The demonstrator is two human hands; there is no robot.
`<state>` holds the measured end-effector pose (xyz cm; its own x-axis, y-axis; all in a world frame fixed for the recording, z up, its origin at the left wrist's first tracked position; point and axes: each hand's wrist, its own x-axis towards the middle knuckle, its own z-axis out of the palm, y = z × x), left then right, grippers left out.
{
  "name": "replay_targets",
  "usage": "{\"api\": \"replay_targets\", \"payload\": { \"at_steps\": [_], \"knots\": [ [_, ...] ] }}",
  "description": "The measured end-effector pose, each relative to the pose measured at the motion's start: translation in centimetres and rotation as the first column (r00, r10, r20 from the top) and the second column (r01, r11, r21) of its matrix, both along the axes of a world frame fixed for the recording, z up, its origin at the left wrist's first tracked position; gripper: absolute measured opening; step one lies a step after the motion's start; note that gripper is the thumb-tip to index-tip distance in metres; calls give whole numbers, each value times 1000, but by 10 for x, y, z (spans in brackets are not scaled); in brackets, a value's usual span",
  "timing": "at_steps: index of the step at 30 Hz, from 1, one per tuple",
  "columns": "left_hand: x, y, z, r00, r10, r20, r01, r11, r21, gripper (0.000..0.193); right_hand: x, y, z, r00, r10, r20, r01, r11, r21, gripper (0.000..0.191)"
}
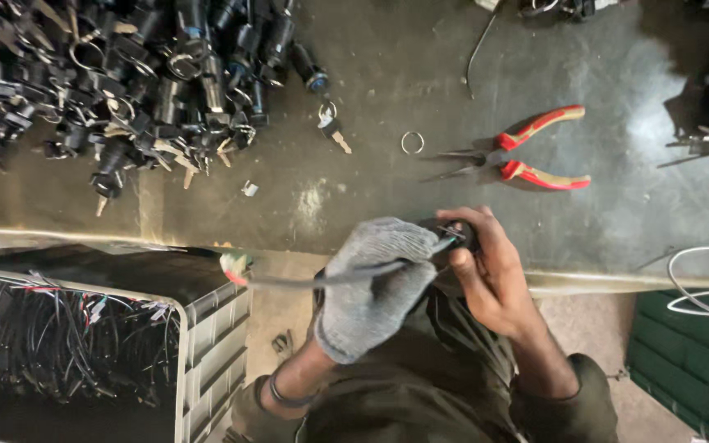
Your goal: The person strips the outer insulation from multiple black cables using red-handled pliers. They repeatedly cut and pull the sheath to expose inner red and green wires, then place the processed cables into a pile on the table.
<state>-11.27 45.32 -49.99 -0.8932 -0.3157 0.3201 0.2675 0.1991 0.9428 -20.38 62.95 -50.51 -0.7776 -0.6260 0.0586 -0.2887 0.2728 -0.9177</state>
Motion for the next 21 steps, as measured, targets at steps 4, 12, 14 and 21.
{"api": "replay_targets", "payload": {
  "at_steps": [4,12,14,21],
  "knots": [
    [-5,11,9,993,21,117,-30,997,74,25,5,7,-13,995,-33,-89,37,999,36,44],
    [-12,7,3,982,-7,186,16,999,-44,20,6,15,-15,908,76,-412,-36,994,104,51],
    [-19,6,4,990,-71,122,57,992,117,24,6,16,-19,885,113,-452,-11,975,222,55],
    [-37,-12,29,952,-286,112,283,958,43,36,14,21,-35,983,-87,-164,81,996,-40,38]
  ]
}}
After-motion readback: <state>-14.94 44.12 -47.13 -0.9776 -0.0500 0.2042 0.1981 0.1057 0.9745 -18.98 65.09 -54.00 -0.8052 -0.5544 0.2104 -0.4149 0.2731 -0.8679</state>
